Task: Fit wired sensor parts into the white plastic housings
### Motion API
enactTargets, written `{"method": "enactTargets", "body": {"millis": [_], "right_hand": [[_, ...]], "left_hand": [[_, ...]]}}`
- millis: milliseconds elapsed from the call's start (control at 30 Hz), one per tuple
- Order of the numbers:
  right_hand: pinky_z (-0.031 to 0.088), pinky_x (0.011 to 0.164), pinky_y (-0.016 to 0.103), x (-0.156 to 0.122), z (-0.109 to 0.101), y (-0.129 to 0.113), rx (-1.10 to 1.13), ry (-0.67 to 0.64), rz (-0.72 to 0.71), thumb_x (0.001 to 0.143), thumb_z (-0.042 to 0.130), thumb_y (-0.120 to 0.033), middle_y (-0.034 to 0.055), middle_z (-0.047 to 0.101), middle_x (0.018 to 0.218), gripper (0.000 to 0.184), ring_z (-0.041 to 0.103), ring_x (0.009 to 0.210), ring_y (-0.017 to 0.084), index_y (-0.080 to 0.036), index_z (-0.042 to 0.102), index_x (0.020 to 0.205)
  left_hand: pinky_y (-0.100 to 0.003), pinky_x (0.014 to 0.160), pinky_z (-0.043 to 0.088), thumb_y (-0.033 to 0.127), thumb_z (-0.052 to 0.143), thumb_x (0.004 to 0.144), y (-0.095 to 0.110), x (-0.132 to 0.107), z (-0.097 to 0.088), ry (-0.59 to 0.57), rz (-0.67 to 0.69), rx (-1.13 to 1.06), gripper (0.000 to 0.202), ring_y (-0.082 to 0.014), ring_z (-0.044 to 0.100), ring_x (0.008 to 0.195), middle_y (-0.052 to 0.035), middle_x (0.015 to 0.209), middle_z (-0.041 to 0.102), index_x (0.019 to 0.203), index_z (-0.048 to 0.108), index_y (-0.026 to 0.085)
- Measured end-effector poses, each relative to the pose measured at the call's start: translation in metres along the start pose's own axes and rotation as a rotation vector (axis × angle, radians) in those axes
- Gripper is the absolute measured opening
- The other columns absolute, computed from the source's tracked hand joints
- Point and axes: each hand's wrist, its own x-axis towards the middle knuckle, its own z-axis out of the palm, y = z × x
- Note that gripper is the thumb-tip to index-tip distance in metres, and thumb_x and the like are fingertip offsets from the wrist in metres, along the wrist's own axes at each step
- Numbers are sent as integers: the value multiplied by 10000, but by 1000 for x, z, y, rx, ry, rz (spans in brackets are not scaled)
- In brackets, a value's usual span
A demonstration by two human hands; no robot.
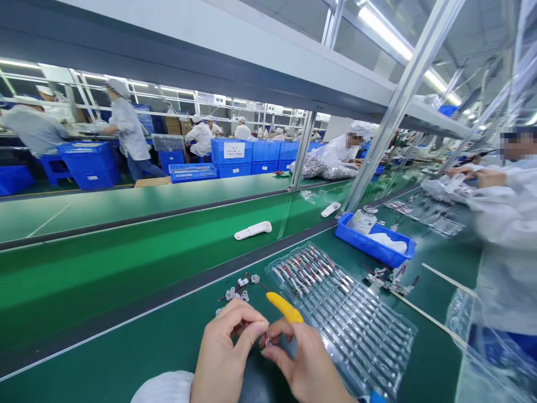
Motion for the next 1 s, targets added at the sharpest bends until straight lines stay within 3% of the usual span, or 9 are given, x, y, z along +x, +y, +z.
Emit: {"method": "enactTargets", "body": {"millis": [100, 200, 300, 400, 533, 633, 767, 900, 1000], "right_hand": [[452, 691, 309, 0, -11, 0, -67, 18, 26, 663, 630, -123, 6, 670, 728, 95, 611, 745, 193, -207, 593, 689], [457, 698, 317, 6, -38, 13, -62, 127, 79, 694, 593, -191, 6, 681, 701, 51, 619, 720, 187, -212, 605, 649], [482, 654, 304, 13, -88, 44, -52, 358, 185, 667, 587, -331, 28, 694, 680, 143, 634, 652, 185, -209, 586, 591], [487, 682, 336, 10, -152, 83, -225, 701, 336, 554, 612, -436, 48, 692, 662, 226, 643, 693, 234, -214, 579, 581], [444, 666, 406, -1, -220, 127, -401, 938, 508, 609, 530, -406, 153, 670, 715, 190, 607, 797, 324, -223, 513, 558], [425, 561, 355, 0, -236, 152, -449, 834, 597, 592, 558, -290, 126, 647, 584, 156, 613, 659, 289, -232, 489, 464], [399, 510, 290, 12, -231, 178, -470, 635, 613, 533, 586, -200, 9, 593, 434, 137, 599, 547, 228, -230, 510, 423], [430, 554, 265, 15, -233, 186, -479, 573, 602, 554, 578, -162, -1, 651, 521, 58, 626, 579, 204, -215, 581, 576], [439, 588, 283, 11, -243, 173, -536, 616, 609, 572, 564, -125, 41, 694, 679, 200, 633, 622, 214, -192, 611, 754]], "left_hand": [[-239, 635, 431, 305, 500, 765, -2, 1, 2, -87, 24, 71, 205, -163, 548, 695, -6, 697, 578, 604, 593, 219], [-271, 665, 467, 355, 497, 754, -12, 4, 0, -109, 17, 191, 212, -185, 563, 767, -27, 869, 593, 906, 599, 249], [-343, 704, 486, 367, 436, 771, -36, 7, -9, -61, 42, 464, 345, -217, 565, 835, -65, 1039, 544, 1086, 520, 255], [-409, 737, 479, 324, 354, 800, -67, 10, -22, 18, 162, 788, 319, -267, 556, 903, -107, 1076, 520, 1006, 569, 210], [-402, 727, 481, 264, 326, 832, -96, 11, -31, 92, 230, 972, 290, -264, 569, 860, -114, 1000, 539, 974, 569, 193], [-347, 692, 489, 264, 299, 870, -101, 11, -31, 71, 226, 918, 271, -223, 587, 802, -89, 957, 548, 988, 538, 214], [-320, 633, 489, 279, 319, 864, -100, 11, -31, 70, 240, 852, 260, -206, 603, 726, -61, 931, 573, 986, 546, 244], [-327, 630, 483, 301, 326, 843, -94, 10, -32, 46, 217, 844, 289, -227, 607, 744, -67, 895, 594, 956, 582, 227], [-345, 635, 476, 336, 306, 839, -84, 8, -33, 30, 156, 885, 324, -239, 605, 740, -66, 881, 597, 977, 579, 229]]}}
